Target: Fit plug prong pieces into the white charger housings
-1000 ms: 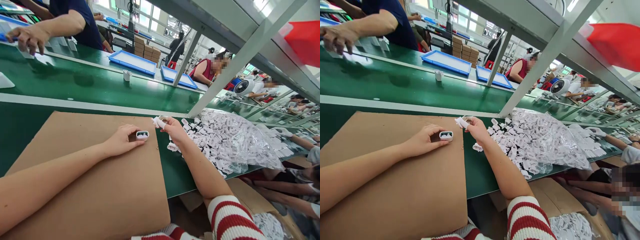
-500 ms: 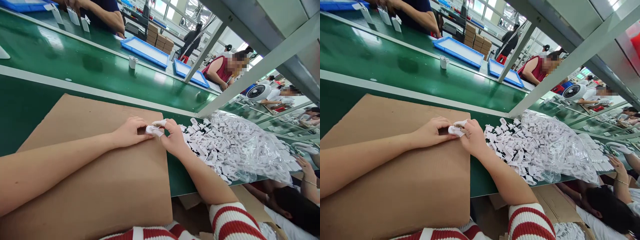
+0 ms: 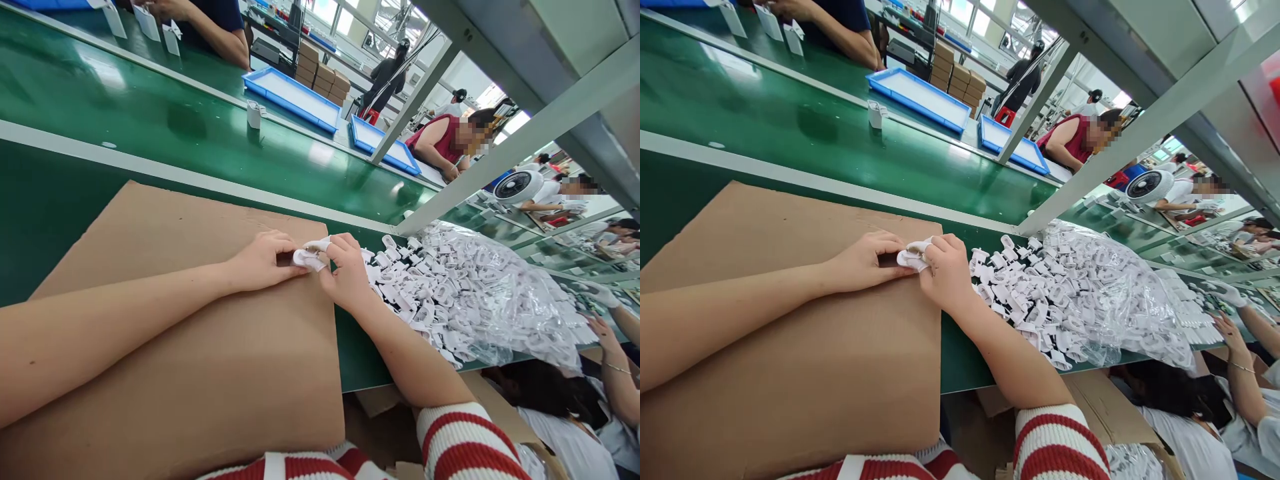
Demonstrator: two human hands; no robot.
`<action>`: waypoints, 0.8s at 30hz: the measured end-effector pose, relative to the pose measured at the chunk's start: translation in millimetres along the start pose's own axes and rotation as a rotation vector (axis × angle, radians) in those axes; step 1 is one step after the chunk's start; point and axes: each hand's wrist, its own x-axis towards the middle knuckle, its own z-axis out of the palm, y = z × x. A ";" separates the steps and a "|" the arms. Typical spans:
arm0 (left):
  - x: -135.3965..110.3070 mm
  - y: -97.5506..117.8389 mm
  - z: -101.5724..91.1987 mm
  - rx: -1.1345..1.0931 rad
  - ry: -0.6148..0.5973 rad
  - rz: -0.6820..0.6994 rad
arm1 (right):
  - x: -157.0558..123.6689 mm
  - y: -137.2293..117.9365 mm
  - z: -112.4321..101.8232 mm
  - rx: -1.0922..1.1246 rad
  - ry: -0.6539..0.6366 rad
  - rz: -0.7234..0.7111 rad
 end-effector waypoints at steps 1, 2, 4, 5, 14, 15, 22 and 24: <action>0.0 -0.2 0.3 -0.007 0.002 0.001 | 0.4 -0.5 -0.1 -0.020 -0.010 0.002; 0.1 -0.5 0.5 -0.010 0.004 0.001 | 0.7 -1.0 -0.3 -0.028 -0.015 0.001; 0.3 -1.2 0.7 -0.003 0.005 -0.004 | 1.0 -1.7 -1.2 -0.002 0.000 0.001; 0.4 -1.5 0.6 0.007 0.004 -0.007 | 0.9 -1.9 -1.9 0.022 0.022 0.009; -0.6 -2.1 0.9 0.007 -0.004 -0.008 | 0.2 0.1 0.0 -0.018 0.044 -0.002; -0.7 -2.0 1.0 0.006 -0.004 -0.011 | 1.3 0.5 0.3 -0.025 0.042 -0.017; 0.1 -0.2 1.2 0.035 -0.017 -0.024 | 11.1 -0.2 -4.5 -0.071 -0.038 -0.085; 0.5 -0.2 1.1 0.040 -0.014 -0.026 | 12.8 -0.7 -5.9 -0.101 -0.044 -0.056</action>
